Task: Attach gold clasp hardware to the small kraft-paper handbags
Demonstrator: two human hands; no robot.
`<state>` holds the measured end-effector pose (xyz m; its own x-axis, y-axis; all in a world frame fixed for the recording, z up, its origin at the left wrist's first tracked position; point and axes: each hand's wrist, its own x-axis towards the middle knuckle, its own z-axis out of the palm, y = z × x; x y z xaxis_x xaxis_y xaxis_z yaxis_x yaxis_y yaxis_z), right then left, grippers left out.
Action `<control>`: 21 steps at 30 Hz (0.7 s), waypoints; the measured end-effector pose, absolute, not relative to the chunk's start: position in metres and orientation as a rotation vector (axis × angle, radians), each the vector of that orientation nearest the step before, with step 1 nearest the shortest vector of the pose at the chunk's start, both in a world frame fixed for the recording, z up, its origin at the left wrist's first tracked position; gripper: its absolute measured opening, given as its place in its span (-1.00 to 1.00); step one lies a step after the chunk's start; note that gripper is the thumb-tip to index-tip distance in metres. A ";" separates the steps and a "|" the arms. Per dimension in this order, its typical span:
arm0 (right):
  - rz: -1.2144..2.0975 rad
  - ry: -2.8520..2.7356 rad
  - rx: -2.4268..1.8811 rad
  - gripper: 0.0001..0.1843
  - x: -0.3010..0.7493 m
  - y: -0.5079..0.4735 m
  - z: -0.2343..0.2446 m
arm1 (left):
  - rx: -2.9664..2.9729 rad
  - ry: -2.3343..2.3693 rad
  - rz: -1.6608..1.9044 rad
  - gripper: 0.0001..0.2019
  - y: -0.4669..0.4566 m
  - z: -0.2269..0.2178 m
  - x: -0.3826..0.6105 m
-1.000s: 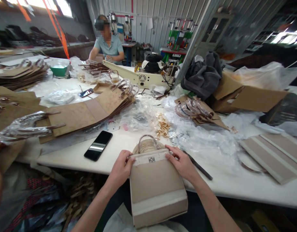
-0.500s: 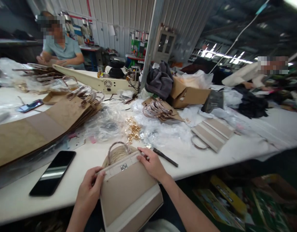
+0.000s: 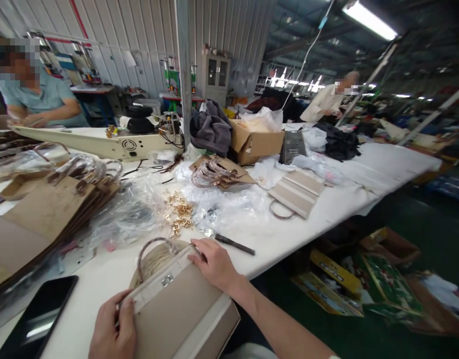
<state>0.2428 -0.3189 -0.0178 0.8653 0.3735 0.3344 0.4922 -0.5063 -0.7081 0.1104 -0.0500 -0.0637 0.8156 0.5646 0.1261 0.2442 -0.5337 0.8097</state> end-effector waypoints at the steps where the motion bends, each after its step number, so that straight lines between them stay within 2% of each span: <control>1: -0.223 -0.642 -2.158 -0.56 0.241 -0.320 -0.015 | 2.138 0.601 0.452 -0.49 -0.049 -0.063 0.110; 5: -0.470 -0.694 -2.082 -0.65 0.241 -0.337 0.000 | 2.130 0.606 0.394 -0.43 -0.047 -0.059 0.112; 11: -0.788 -0.460 -2.094 -0.72 0.266 -0.391 0.014 | 2.128 0.576 0.404 -0.49 -0.048 -0.056 0.113; 21: -0.696 -0.512 -2.296 -0.75 0.263 -0.421 -0.049 | 2.104 0.601 0.426 -0.46 -0.050 -0.052 0.112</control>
